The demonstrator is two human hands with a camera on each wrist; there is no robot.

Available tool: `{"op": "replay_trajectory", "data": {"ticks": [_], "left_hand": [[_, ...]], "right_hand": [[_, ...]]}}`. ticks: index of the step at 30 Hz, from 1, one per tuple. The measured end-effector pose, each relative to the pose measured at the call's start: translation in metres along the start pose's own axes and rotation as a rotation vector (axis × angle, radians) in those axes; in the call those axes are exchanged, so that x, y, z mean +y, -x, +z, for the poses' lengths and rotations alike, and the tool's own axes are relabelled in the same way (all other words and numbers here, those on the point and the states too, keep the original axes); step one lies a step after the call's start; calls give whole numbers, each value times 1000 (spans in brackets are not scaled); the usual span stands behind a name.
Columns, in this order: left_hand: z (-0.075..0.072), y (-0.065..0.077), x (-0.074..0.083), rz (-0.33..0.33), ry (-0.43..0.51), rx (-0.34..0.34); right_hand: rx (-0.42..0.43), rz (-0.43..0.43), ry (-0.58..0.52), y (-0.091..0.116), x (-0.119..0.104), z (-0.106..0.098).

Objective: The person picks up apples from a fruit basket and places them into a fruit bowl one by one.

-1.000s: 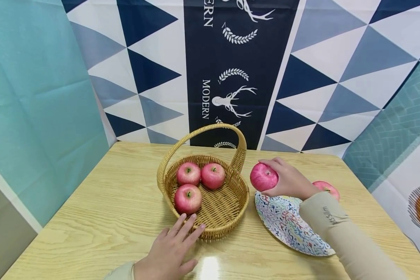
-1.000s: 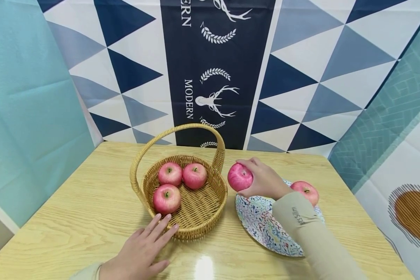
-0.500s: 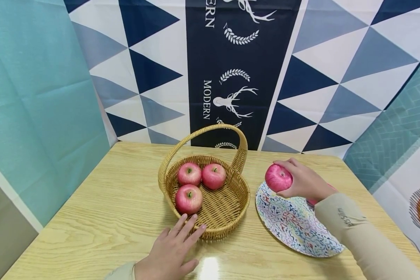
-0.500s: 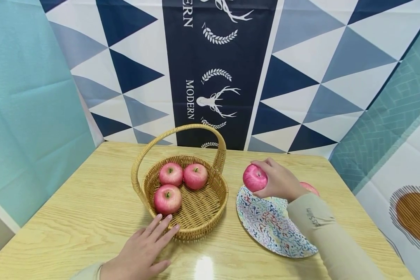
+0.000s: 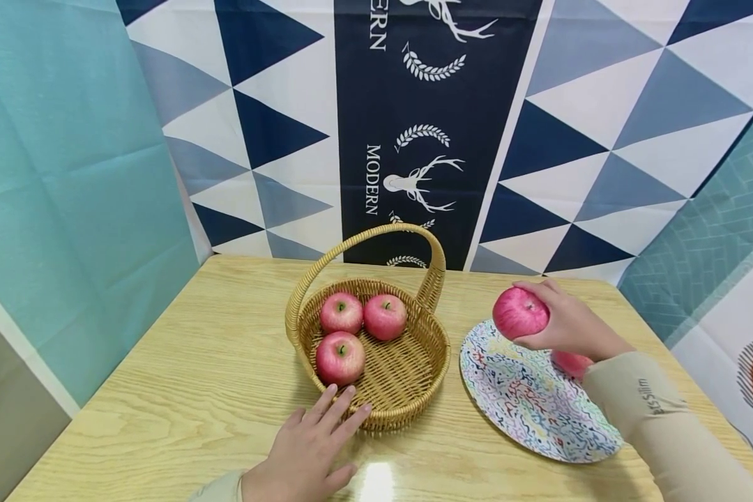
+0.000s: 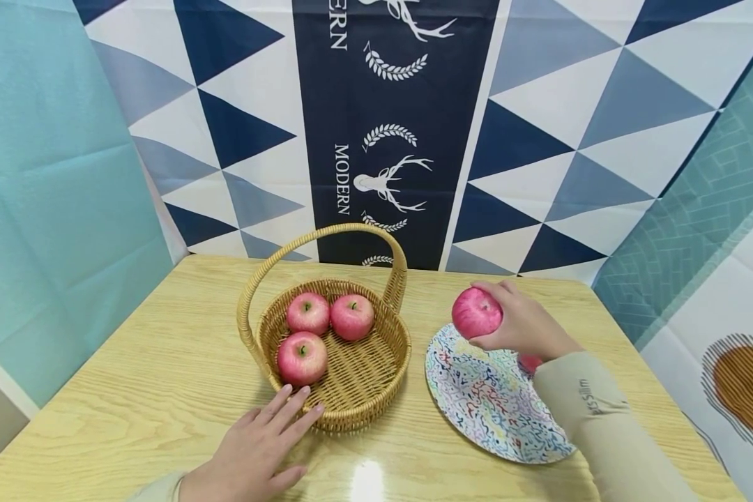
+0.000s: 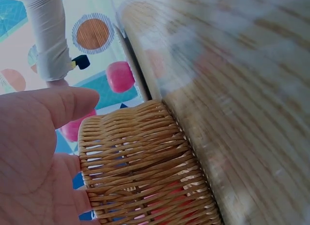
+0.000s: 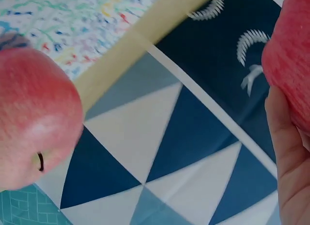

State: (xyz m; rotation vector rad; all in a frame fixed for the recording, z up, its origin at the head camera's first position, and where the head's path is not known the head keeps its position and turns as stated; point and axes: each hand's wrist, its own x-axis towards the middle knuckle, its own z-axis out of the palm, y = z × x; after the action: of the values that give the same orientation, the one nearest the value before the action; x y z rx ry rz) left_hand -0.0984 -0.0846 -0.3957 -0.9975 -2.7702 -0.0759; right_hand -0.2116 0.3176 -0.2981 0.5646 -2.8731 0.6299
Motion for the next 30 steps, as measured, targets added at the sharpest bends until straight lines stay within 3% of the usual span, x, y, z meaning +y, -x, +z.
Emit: {"op": "replay_trajectory", "data": {"ticks": [7, 16, 20, 23, 30], "left_hand": [[-1, -1, 0, -4, 15, -15], [-1, 1, -1, -3, -13, 1], [-2, 1, -1, -13, 8, -29], [-4, 1, -1, -21, 23, -53], [-6, -1, 2, -15, 9, -78]], "right_hand": [[87, 25, -51, 5, 10, -10], [191, 63, -124, 11, 28, 11], [211, 62, -147, 9, 31, 19], [181, 75, -165, 8, 33, 23], [-6, 112, -187, 11, 34, 27]]}}
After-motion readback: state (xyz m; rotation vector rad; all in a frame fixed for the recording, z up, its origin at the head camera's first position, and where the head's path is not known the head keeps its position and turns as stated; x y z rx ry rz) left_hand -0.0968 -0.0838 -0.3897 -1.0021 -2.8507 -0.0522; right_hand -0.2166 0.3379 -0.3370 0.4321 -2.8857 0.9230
